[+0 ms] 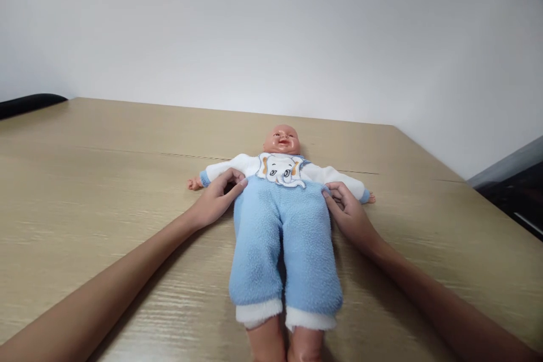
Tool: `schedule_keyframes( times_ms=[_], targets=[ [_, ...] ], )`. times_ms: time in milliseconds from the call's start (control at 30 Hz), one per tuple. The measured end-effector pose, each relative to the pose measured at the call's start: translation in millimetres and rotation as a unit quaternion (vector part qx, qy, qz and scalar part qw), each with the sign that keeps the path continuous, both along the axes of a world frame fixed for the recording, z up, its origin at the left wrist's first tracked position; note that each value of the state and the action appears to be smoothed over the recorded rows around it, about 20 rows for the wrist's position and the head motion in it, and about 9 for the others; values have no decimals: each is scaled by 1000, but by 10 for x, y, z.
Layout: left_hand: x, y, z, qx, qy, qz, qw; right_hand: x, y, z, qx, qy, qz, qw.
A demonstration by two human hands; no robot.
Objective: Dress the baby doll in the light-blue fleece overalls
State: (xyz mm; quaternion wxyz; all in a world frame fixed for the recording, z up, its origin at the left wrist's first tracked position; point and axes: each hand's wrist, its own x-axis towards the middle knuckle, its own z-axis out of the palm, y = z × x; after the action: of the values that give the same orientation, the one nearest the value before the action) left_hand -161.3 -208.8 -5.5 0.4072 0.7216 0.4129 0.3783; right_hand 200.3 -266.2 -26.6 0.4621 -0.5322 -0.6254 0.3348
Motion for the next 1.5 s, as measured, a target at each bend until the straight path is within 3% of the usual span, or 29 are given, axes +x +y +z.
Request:
schedule_keyframes(
  times_ms=[200, 400, 600, 800, 867, 967, 1100, 1200, 1333, 1500],
  targets=[
    [9, -51, 36, -27, 18, -17, 999, 23, -36, 31, -12, -42, 14, 999],
    [27, -22, -37, -85, -87, -48, 991, -56, -74, 31, -33, 71, 48, 996],
    [32, -16, -42, -80, -93, -27, 992, -76, -82, 83, -46, 96, -6, 994],
    [53, -51, -14, -18, -23, -11, 1000, -98, -79, 104, -14, 86, 10, 996],
    [56, -69, -1, 22, 26, 7, 999, -82, -84, 111, -5, 47, 7, 999],
    [70, -101, 21, 70, 85, 34, 993, -25, -98, 152, 37, -94, -34, 994],
    [85, -111, 18, 132, 109, 58, 983, 122, -78, 260, 169, -301, -88, 934],
    [86, -85, 20, 202, 117, 99, 967, 320, 1, 306, 240, -374, -87, 891],
    [177, -75, 179, 235, 114, 138, 955, 665, 156, 231, 216, -434, -71, 872],
    [634, -79, 589, 266, 95, 57, 958, 960, 283, 110, 167, -451, -68, 874]
  ],
)
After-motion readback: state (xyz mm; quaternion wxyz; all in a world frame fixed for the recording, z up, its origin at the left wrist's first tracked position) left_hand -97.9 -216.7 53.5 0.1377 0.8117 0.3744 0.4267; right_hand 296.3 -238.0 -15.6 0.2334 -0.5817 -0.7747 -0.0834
